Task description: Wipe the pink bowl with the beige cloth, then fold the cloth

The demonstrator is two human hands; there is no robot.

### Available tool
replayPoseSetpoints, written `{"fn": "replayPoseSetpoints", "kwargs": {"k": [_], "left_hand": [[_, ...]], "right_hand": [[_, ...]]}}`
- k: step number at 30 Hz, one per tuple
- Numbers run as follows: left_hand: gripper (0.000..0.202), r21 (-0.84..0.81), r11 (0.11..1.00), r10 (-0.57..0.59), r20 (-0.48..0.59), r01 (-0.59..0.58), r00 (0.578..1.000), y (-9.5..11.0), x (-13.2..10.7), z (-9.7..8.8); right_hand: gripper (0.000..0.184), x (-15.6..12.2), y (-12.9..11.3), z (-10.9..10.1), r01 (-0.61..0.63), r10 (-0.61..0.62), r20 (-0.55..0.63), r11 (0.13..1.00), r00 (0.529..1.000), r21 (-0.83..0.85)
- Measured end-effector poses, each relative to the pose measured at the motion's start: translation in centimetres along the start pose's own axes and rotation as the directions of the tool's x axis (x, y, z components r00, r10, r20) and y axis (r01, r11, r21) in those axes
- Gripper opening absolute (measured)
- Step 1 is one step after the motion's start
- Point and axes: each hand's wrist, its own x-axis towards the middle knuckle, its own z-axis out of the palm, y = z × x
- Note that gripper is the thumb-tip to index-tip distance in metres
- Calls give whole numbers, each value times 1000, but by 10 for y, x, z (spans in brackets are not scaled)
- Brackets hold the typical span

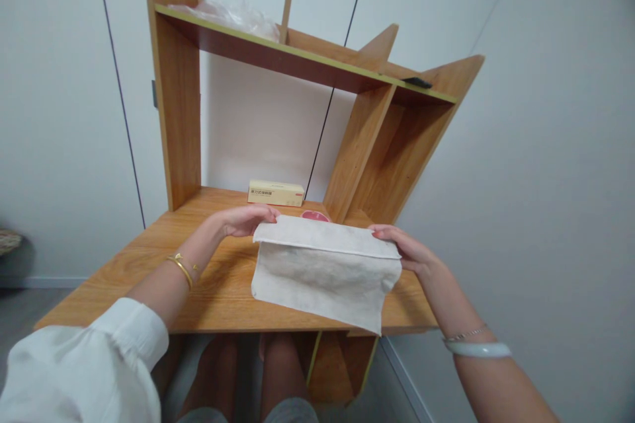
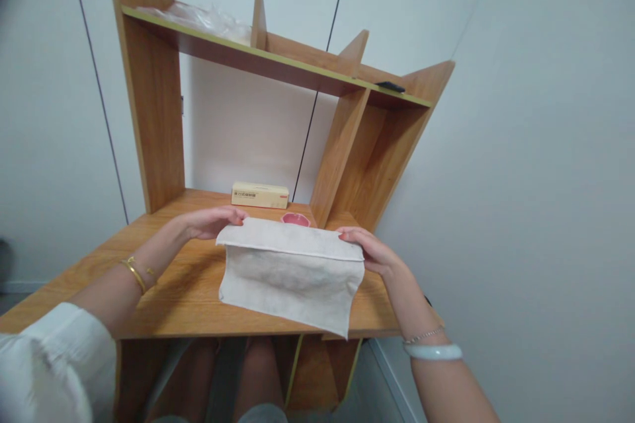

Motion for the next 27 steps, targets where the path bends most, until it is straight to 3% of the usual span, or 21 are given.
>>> {"fn": "replayPoseSetpoints", "kwargs": {"k": [3, 5, 8, 11, 16, 19, 22, 24, 27], "left_hand": [[14, -23, 1000, 22, 39, -21, 999, 0, 2, -1], [15, 7, 999, 47, 9, -47, 999, -5, 8, -3], [12, 210, 974, 100, -90, -79, 991, -19, 24, -9], [14, 470, 876, 220, -184, -111, 958, -34, 42, -13], [16, 631, 767, 362, -281, -113, 889, -50, 64, -10], [18, 719, 688, 421, -284, -99, 861, -56, 64, -7], [19, 774, 626, 425, -238, -94, 873, -59, 54, -6], [23, 829, 550, 389, -148, -100, 909, -59, 46, -6], [26, 905, 411, 214, 21, -110, 977, -55, 39, -5]], "right_hand": [[22, 4, 9, -3, -58, 51, 71, 993, 996, 100], [22, 10, 17, -3, -81, 74, 65, 990, 995, 116], [24, 23, 29, 1, -85, 78, 82, 992, 994, 94], [26, 38, 38, 7, -49, 48, 57, 999, 997, 6], [22, 60, 49, 13, 96, -110, -73, 980, 991, -174], [14, 62, 57, 12, 146, -170, -57, 946, 984, -290], [14, 55, 65, 8, 114, -97, 61, 890, 993, -441], [19, 49, 70, 6, 94, -7, 167, 850, 986, -519], [21, 43, 75, 5, 86, 80, 260, 818, 962, -569]]}}
